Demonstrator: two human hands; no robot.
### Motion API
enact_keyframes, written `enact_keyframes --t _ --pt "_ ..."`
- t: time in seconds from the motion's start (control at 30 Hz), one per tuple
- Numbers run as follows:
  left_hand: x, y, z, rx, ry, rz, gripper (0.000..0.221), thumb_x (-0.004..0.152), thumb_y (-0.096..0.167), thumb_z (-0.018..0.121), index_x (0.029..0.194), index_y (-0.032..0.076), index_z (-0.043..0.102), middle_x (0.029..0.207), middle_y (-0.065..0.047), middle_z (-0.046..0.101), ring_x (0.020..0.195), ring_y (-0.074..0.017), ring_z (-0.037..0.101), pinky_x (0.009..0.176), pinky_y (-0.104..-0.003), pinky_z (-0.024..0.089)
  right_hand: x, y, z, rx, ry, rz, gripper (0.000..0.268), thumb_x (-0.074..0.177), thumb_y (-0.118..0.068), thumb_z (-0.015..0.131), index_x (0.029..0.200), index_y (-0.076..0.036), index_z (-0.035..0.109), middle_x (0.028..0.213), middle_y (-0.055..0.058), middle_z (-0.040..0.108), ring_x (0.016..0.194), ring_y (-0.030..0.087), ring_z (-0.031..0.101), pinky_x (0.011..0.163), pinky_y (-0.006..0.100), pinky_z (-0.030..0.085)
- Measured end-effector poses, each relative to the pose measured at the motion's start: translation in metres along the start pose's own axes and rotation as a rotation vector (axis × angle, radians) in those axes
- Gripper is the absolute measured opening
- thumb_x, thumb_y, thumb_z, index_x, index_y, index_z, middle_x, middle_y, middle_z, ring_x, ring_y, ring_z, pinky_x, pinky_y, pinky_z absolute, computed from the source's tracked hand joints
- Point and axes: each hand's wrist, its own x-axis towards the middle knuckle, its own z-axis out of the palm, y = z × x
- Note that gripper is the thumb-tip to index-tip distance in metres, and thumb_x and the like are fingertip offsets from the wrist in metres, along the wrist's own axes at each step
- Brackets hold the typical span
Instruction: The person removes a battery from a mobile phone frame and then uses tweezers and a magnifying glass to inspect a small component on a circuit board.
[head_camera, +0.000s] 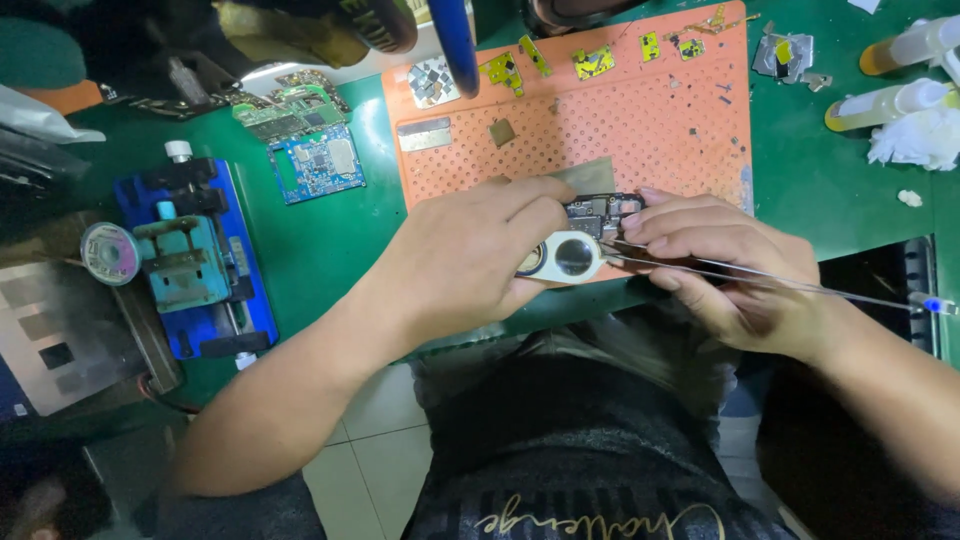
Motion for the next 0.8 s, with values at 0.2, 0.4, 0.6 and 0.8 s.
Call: enact_keyframes --t 0.2,0.4,0.6,0.8 --pt "0.001 -0.001 -0.003 0.010 -0.066 -0.074 0.035 0.088 0.031 0.067 0.115 0.012 0.058 0.133 -0.005 0.064 0.100 -0.0361 0.066 0.054 -0.053 0.051 -0.001 0.002 0.001 0.003 0.003 0.008 0.022 0.096 -0.002 0.063 0.116 0.005 0.057 0.113 0.024 0.068 0.112 0.039 0.072 0.119 0.063 0.055" --pt "0.002 0.014 -0.019 -0.180 -0.079 -0.216 0.041 0.083 0.029 0.063 0.120 0.012 0.054 0.109 -0.010 0.064 0.092 -0.0323 0.063 0.055 -0.048 0.049 -0.002 0.001 0.001 0.014 0.018 0.028 0.019 0.096 0.000 0.062 0.113 0.005 0.058 0.112 0.024 0.069 0.113 0.040 0.074 0.115 0.058 0.059" --pt "-0.002 0.010 -0.005 -0.194 -0.011 0.062 0.026 0.092 0.011 0.068 0.110 0.002 0.052 0.095 -0.015 0.057 0.083 -0.0344 0.057 0.059 -0.045 0.045 -0.006 0.007 0.004 0.028 -0.017 0.084 0.019 0.096 -0.001 0.063 0.114 0.004 0.057 0.116 0.025 0.071 0.111 0.038 0.076 0.107 0.050 0.062" --pt "-0.003 0.007 -0.003 -0.144 0.006 0.081 0.023 0.091 0.013 0.068 0.100 0.002 0.050 0.091 -0.014 0.057 0.080 -0.0356 0.058 0.054 -0.049 0.045 -0.012 0.011 0.007 0.123 0.022 0.111 0.020 0.093 0.000 0.064 0.110 0.007 0.056 0.114 0.029 0.070 0.113 0.042 0.075 0.110 0.054 0.061"
